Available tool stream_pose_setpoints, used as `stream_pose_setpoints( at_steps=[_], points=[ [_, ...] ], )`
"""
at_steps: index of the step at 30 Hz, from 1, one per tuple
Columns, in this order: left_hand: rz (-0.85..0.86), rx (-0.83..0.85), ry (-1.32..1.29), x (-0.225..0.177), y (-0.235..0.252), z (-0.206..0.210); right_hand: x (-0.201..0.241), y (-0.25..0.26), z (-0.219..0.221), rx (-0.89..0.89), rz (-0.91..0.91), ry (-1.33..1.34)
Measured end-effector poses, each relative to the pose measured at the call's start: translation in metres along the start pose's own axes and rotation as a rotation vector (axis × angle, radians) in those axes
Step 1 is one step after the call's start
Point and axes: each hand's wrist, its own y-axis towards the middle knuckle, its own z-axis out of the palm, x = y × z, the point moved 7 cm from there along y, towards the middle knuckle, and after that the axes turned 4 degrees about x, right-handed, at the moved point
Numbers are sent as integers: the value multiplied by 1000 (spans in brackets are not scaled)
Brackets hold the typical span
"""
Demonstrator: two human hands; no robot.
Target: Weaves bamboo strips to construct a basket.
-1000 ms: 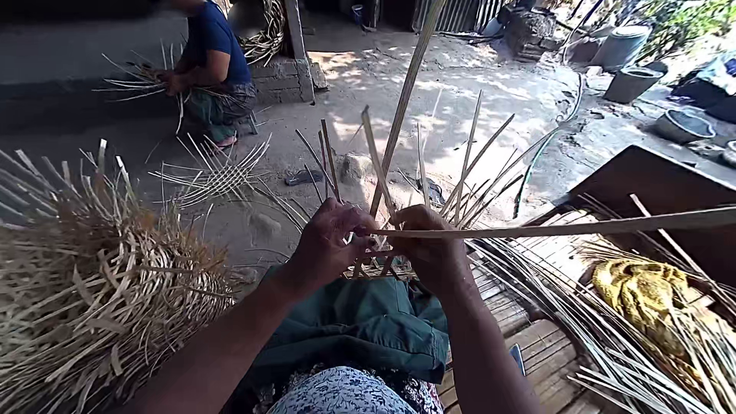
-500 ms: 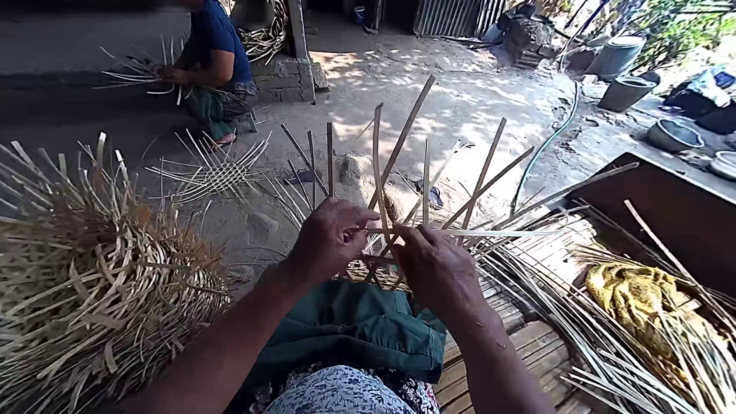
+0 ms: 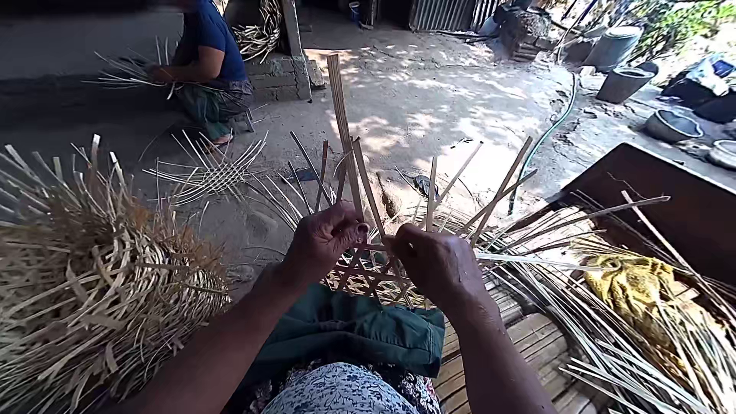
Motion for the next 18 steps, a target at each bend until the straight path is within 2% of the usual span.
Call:
stream_pose_setpoints(
  at_steps=[2,6,10,12,13,15,17,18],
  points=[
    [87,-43,60,-11,0,-3,1,1,1,17,20,23],
    [187,91,46,-22,5,5,-1,-2,5,32,47,18],
    [79,81,-284,-10,2,0,-6,-2,2,40,97,28],
    [44,56,-355,-9,-1,1,-11,-3,2,52,106,36],
    [67,28,-306,-13,-1,1,-11,-3,2,55,98,33],
    [215,57,14,-34,2,7,-8,-2,2,15,47,50],
    [366,213,452,-48,7,27,-6,-4,1,-96,-44,123],
    [391,281,631,-43,11,37,-8,-6,0,-163,-71,161]
  ],
)
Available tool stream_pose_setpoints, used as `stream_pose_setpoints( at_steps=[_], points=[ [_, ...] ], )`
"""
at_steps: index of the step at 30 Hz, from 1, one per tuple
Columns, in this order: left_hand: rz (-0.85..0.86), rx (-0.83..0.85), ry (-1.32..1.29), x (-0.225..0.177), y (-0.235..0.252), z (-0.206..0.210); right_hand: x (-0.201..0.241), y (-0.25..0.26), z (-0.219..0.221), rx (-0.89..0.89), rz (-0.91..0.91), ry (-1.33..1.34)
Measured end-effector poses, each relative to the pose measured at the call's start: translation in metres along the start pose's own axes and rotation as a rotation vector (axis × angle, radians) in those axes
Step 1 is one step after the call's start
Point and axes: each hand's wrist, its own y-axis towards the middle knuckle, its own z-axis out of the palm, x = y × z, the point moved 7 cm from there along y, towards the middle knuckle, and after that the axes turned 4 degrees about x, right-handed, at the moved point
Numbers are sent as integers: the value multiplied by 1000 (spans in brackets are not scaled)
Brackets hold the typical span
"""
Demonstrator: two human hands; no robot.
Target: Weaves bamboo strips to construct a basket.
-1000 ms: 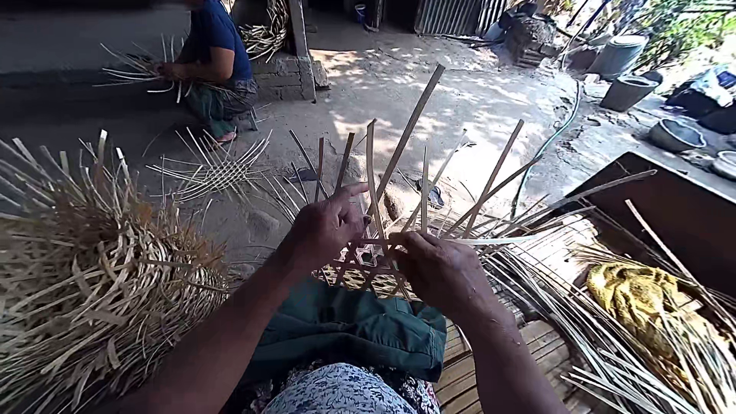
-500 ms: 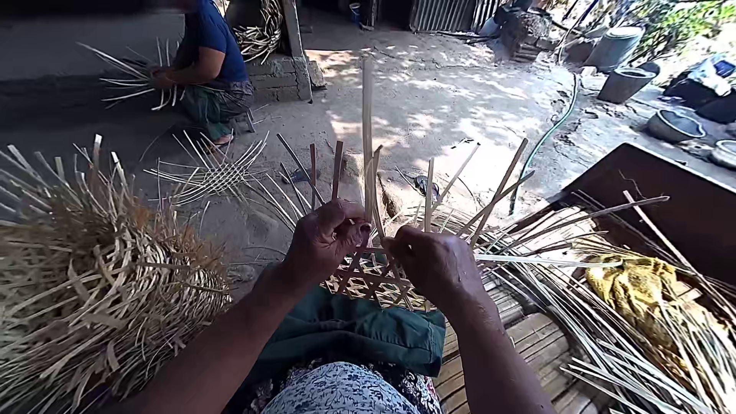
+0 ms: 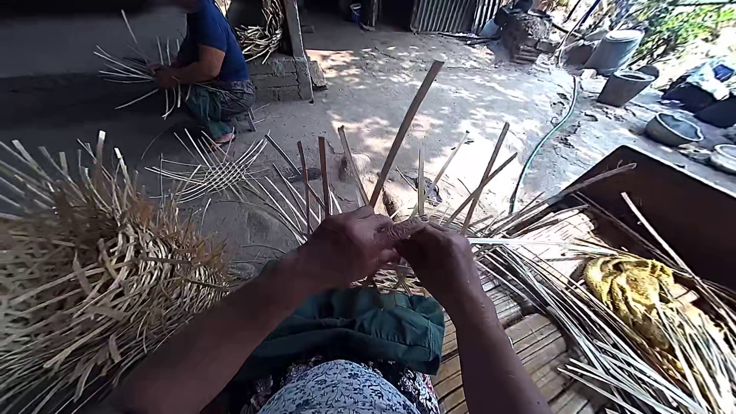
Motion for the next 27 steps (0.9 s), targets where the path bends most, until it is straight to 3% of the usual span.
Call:
stream_pose_setpoints(
  at_steps=[3,8,11,16,18,23,27],
  points=[
    [-53,111,154,24,10,3,-15,-6,-3,-136,54,102],
    [-130,-108,-10,20,10,-14,-24,-10,-1,-288,148,183],
    [-168,-132,-64,21,2,-3,-23,-7,2,-211,201,112],
    [-252,-95,-241,24,-4,0,9,-7,-7,-133,184,-250],
    [-256,-93,-376,30,-6,0,3,-1,-4,-81,196,-97],
    [-320,-96,-645,54,-19,4,-38,12,28,245,252,900],
    [-316,-208,-552,64,-21,4,-37,6,31,141,126,973]
  ],
)
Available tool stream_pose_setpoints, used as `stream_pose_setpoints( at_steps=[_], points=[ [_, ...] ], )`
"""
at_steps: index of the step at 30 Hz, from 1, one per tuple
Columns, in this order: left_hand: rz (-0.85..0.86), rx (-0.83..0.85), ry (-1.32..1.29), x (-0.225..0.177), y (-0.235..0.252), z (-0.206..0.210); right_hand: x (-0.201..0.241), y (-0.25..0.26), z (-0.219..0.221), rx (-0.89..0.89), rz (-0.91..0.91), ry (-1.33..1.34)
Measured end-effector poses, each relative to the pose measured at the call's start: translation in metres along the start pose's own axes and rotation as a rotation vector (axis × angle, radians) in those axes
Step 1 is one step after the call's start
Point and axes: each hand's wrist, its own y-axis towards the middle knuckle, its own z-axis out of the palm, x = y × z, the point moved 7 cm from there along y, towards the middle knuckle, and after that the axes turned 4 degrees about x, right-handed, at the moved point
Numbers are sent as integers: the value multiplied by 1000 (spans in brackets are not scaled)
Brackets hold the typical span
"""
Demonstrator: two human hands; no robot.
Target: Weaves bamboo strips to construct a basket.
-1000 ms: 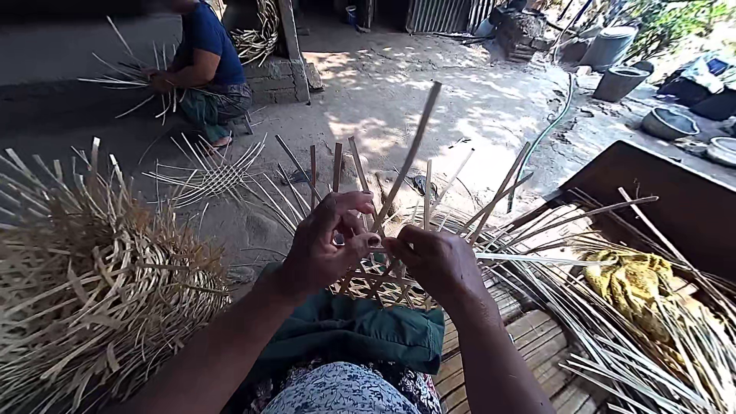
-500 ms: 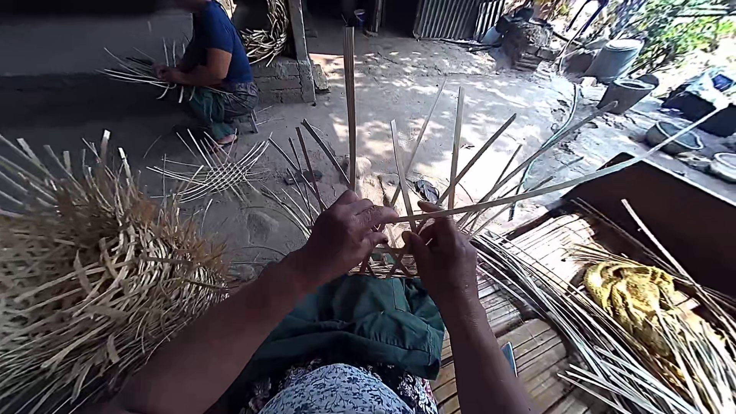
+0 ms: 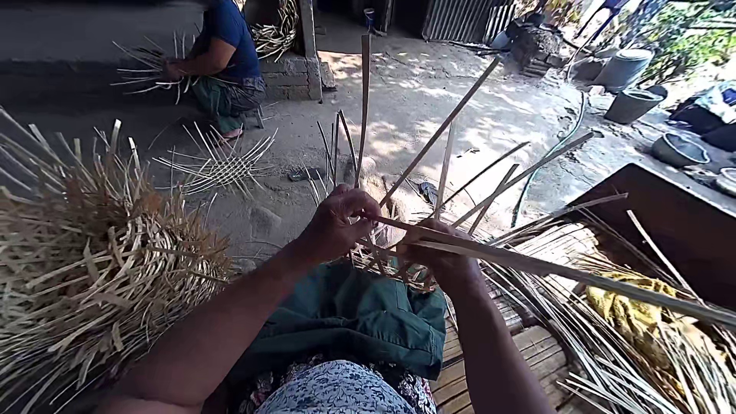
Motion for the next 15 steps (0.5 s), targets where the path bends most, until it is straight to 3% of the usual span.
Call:
stream_pose_setpoints(
  at_steps=[2,5,8,11,13,15],
  points=[
    [8,-49,196,2,-1,-1,6,-3,3,-1,-168,-224],
    [84,-70,525,-4,-2,4,31,-15,26,-95,-247,-849],
    [-6,-3,442,-16,-2,2,45,-18,38,-174,-170,-1262],
    [-287,161,90,-8,3,-7,50,-13,30,-18,-164,-1281],
    [-394,190,50,-1,3,-8,54,-12,33,90,-146,-1239],
    [-439,204,-2,1,1,-3,54,-10,35,76,-134,-1253]
  ],
)
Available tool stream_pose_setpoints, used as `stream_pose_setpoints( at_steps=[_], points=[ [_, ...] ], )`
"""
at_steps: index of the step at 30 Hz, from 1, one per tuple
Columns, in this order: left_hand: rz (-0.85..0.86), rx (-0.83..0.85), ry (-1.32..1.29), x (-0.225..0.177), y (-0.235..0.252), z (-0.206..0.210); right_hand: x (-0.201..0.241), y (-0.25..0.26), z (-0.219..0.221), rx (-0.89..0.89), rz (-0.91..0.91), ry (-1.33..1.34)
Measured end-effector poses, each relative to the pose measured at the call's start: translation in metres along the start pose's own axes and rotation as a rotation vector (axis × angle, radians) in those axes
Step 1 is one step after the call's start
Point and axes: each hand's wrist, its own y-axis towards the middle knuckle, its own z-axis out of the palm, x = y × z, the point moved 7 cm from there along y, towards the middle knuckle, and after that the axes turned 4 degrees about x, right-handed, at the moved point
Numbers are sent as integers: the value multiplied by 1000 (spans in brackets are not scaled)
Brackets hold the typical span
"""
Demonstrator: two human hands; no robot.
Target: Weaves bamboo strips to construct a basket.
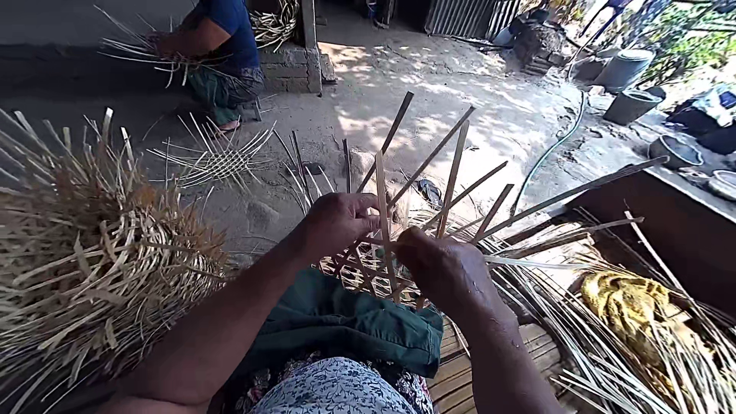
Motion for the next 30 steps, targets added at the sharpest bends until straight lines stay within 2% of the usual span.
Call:
stream_pose_setpoints(
  at_steps=[2,4,5,8,10,12,14,16,19,21,23,26,28,30],
  points=[
    [75,5,-193,-1,-1,6,-8,2,-2,-48,76,-28],
    [201,-35,-313,0,-3,11,-19,3,-2,-22,169,-20],
    [257,-88,-256,-1,-7,13,-22,3,-1,21,203,-11],
    [518,-299,214,-31,-24,14,-21,5,3,71,216,55],
    [687,-244,517,-50,-26,28,-20,4,0,-58,144,137],
    [668,-132,745,-43,-14,39,-23,-2,-1,-195,108,222],
    [592,-103,815,-38,-1,28,-31,-11,-3,-314,153,266],
    [532,-172,730,-44,2,12,-40,-18,0,-365,239,307],
    [516,-270,598,-53,-5,14,-46,-19,5,-431,325,345],
    [502,-297,562,-50,-6,22,-46,-16,6,-400,357,343],
    [484,-304,538,-43,-6,28,-44,-12,8,-287,381,293],
    [474,-288,510,-42,-7,31,-36,-10,-2,-131,413,85],
    [483,-261,471,-45,-9,32,-25,-11,-10,-124,424,-12],
    [491,-221,381,-43,-8,29,-25,-8,-11,-113,420,91]
  ],
)
